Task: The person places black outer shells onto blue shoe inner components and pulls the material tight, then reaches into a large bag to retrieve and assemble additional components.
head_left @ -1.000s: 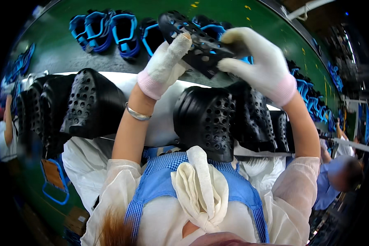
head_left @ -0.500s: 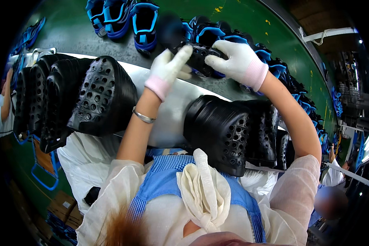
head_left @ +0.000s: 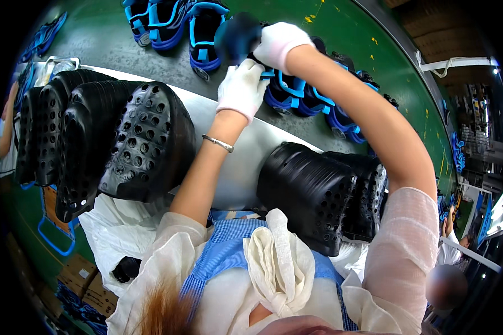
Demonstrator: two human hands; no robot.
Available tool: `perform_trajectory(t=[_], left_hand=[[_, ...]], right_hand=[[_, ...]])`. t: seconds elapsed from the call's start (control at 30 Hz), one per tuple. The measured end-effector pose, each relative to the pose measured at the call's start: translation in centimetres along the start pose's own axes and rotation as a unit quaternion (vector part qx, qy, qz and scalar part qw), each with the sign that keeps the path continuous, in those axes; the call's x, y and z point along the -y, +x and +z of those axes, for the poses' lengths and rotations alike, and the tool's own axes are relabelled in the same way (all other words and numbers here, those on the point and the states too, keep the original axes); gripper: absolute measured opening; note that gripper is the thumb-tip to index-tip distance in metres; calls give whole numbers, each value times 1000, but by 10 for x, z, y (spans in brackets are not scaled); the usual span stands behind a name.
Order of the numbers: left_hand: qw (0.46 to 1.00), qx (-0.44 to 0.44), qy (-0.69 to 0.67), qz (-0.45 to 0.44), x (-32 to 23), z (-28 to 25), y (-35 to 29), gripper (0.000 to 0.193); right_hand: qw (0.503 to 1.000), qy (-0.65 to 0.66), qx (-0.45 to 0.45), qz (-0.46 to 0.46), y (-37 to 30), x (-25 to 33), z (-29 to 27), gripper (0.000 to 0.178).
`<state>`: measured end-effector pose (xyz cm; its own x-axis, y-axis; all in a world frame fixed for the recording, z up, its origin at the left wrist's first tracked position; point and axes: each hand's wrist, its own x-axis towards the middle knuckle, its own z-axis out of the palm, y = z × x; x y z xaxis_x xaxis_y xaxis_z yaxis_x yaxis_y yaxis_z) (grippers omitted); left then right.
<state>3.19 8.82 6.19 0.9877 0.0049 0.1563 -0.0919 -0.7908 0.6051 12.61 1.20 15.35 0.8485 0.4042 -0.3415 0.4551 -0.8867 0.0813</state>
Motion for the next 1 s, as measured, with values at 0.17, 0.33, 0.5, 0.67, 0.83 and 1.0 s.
perform_trajectory(t=[0.17, 0.33, 0.5, 0.67, 0.83, 1.0], left_hand=[[967, 216, 58, -123, 5, -6, 31, 34], [942, 292, 118, -120, -4, -13, 47, 38], [941, 284, 131, -131, -7, -6, 52, 37], [938, 289, 145, -128, -13, -4, 57, 43], [929, 290, 157, -171, -13, -17, 52, 44], [944, 250, 151, -154, -2, -19, 54, 47]], right_hand=[[998, 16, -37, -43, 38, 12, 41, 25], [997, 80, -8, 12, 58, 14, 46, 26], [999, 17, -37, -36, 65, 8, 51, 28], [995, 83, -47, -31, 73, 1, 53, 26], [987, 143, 66, -38, 30, -4, 5, 37], [986, 102, -83, -102, -80, -62, -30, 42]])
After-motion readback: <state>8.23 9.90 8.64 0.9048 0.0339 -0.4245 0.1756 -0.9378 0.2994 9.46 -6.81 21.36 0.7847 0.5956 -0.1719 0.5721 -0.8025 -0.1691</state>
